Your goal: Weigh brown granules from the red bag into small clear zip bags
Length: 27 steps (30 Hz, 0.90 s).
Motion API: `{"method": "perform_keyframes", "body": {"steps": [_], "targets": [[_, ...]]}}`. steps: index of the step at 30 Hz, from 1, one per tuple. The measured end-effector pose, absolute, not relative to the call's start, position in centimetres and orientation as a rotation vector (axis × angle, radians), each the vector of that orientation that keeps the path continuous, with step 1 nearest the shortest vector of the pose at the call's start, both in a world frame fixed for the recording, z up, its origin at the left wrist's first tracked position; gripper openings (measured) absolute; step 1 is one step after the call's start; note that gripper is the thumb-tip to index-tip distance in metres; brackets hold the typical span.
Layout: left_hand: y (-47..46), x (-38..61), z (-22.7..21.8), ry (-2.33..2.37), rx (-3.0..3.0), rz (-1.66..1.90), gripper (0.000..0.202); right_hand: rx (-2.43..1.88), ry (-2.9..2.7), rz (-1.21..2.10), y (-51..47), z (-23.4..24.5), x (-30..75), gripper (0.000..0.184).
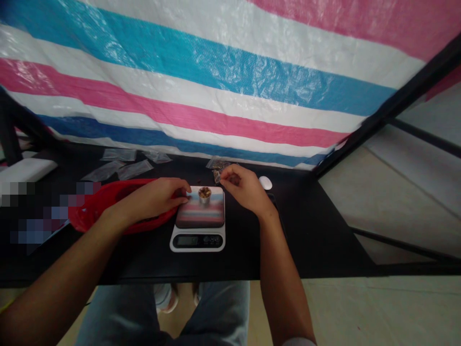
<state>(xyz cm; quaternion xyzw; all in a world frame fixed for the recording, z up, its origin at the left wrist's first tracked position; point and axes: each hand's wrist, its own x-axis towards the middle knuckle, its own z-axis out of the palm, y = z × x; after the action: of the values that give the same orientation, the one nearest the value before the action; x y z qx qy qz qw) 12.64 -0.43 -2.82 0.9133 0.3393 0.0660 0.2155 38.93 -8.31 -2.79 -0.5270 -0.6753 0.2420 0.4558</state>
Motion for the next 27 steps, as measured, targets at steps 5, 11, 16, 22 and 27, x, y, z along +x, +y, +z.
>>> {"method": "perform_keyframes", "body": {"steps": [5,11,16,22,27], "targets": [[-0.6,12.7,-2.8,0.908,2.527,0.232,0.016,-1.221,-1.728,0.571,-7.9,-3.3,35.8,0.007],[-1.0,13.3,-2.5,0.819,2.502,0.495,0.017,-1.217,-1.79,0.602,-7.6,-3.6,34.8,0.003],[-1.2,13.7,-2.3,0.813,2.5,0.591,0.014,-1.278,-1.731,0.574,-7.6,-3.5,35.1,0.006],[-1.0,13.4,-1.9,0.823,2.541,0.594,0.015,-1.302,-1.689,0.522,-7.5,-3.6,35.3,0.01],[-1.4,14.1,-1.6,0.79,2.503,0.704,0.015,-1.353,-1.663,0.525,-7.5,-3.6,35.4,0.012]]}}
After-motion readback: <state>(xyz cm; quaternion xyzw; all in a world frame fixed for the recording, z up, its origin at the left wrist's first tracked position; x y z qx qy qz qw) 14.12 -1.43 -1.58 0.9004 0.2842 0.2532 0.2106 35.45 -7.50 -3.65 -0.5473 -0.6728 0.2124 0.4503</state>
